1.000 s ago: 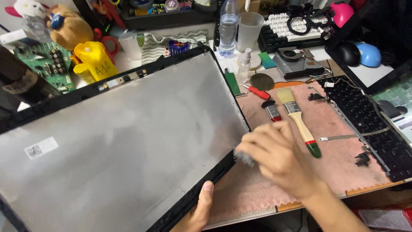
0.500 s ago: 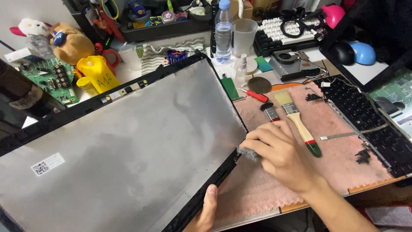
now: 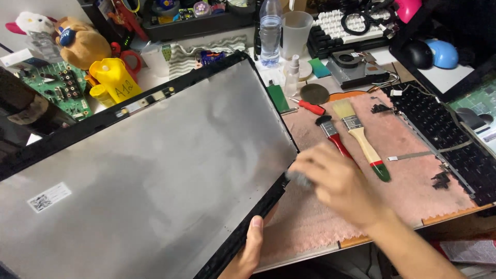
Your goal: Wiping down the inner surface of a laptop screen bezel with a cleaning pad on a repair bench.
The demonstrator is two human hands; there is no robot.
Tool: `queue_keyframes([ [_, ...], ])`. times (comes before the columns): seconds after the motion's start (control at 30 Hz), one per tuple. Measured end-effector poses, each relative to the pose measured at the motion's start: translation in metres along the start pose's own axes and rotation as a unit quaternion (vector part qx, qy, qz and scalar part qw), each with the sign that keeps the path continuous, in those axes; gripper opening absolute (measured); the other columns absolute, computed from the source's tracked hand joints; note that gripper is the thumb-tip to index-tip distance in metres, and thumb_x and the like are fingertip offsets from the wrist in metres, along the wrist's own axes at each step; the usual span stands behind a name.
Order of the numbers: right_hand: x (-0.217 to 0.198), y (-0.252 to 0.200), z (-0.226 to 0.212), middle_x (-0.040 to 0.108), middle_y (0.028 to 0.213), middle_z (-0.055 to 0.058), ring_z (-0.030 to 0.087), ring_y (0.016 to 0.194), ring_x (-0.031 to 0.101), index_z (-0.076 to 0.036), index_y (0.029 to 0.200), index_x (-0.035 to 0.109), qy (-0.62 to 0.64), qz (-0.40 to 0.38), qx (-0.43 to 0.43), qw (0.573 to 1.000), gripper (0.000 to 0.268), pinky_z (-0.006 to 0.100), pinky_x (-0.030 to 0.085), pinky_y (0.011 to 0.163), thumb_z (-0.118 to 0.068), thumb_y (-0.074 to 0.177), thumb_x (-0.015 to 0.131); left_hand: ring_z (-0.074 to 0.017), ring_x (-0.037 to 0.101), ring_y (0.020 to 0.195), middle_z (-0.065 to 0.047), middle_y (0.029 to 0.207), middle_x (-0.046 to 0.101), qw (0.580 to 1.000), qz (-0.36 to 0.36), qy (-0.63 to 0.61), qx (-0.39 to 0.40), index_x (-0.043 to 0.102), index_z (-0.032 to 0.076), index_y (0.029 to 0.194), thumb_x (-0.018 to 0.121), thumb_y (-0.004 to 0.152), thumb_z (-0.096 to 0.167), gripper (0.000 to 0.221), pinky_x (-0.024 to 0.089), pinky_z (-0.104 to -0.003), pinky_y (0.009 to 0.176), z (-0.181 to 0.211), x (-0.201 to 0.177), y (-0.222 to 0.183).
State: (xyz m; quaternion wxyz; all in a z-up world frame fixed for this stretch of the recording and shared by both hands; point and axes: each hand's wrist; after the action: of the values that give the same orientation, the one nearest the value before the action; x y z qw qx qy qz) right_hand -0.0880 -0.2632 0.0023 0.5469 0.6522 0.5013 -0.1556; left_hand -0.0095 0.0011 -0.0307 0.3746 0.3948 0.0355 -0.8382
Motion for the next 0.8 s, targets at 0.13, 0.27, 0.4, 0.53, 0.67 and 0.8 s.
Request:
queue_keyframes([
  [0.13, 0.000, 0.004, -0.009, 0.075, 0.112, 0.013, 0.029, 0.105, 0.068, 0.002, 0.118, 0.078, -0.048, 0.045, 0.000, 0.998, 0.054, 0.037, 0.061, 0.099, 0.032, 0.080, 0.053, -0.0094, 0.068, 0.148, 0.015, 0.163, 0.073, 0.986, 0.128, 0.095, 0.046, 0.073, 0.055, 0.152, 0.062, 0.111, 0.050, 0.043, 0.044, -0.032, 0.128, 0.000, 0.001, 0.002],
  [0.27, 0.007, -0.004, 0.011, 0.078, 0.111, 0.008, 0.024, 0.105, 0.070, -0.003, 0.118, 0.080, -0.049, 0.052, 0.012, 0.997, 0.067, 0.028, 0.067, 0.103, 0.038, 0.077, 0.046, -0.0106, 0.056, 0.160, 0.012, 0.178, 0.059, 0.999, 0.019, 0.032, 0.003, 0.055, 0.050, 0.169, 0.057, 0.114, 0.048, 0.055, 0.036, -0.034, 0.132, -0.004, 0.003, 0.000],
  [0.4, 0.010, -0.002, 0.007, 0.079, 0.114, 0.014, 0.029, 0.108, 0.072, 0.003, 0.119, 0.081, -0.057, 0.072, 0.023, 0.995, 0.054, 0.033, 0.067, 0.107, 0.036, 0.083, 0.056, -0.0091, 0.060, 0.156, 0.016, 0.172, 0.065, 0.999, 0.039, 0.018, -0.033, 0.069, 0.056, 0.159, 0.060, 0.111, 0.051, 0.049, 0.036, -0.035, 0.131, -0.003, 0.006, 0.000],
  [0.53, 0.012, -0.006, 0.012, 0.076, 0.113, 0.013, 0.028, 0.105, 0.069, 0.002, 0.119, 0.077, -0.024, 0.055, 0.006, 0.998, 0.059, 0.035, 0.064, 0.098, 0.034, 0.079, 0.046, -0.0151, 0.068, 0.150, 0.008, 0.162, 0.075, 0.994, 0.100, -0.016, -0.052, 0.072, 0.037, 0.157, 0.066, 0.107, 0.052, 0.052, 0.044, -0.035, 0.129, -0.003, 0.008, -0.001],
  [0.67, 0.016, -0.011, 0.019, 0.080, 0.114, 0.015, 0.029, 0.107, 0.073, 0.004, 0.121, 0.080, -0.057, 0.075, 0.011, 0.995, 0.061, 0.031, 0.069, 0.104, 0.037, 0.079, 0.051, -0.0114, 0.064, 0.153, 0.013, 0.167, 0.071, 0.995, 0.096, 0.037, 0.014, 0.071, 0.048, 0.157, 0.061, 0.112, 0.048, 0.046, 0.040, -0.034, 0.130, 0.003, 0.003, 0.003],
  [0.8, 0.008, -0.004, 0.005, 0.074, 0.113, 0.019, 0.033, 0.103, 0.068, 0.010, 0.119, 0.075, 0.006, 0.052, -0.025, 0.998, 0.053, 0.041, 0.064, 0.094, 0.034, 0.079, 0.050, -0.0073, 0.050, 0.165, 0.018, 0.181, 0.055, 0.992, -0.026, -0.073, -0.104, 0.062, 0.053, 0.166, 0.057, 0.109, 0.053, 0.057, 0.028, -0.033, 0.135, 0.001, -0.003, 0.002],
])
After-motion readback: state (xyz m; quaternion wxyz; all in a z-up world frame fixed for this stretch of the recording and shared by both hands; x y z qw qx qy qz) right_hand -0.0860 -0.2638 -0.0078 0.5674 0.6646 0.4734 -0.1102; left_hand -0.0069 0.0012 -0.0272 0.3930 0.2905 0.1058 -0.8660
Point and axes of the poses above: each hand's wrist, its own y-axis towards the middle knuckle, its own x-axis out of the palm, z = x × y
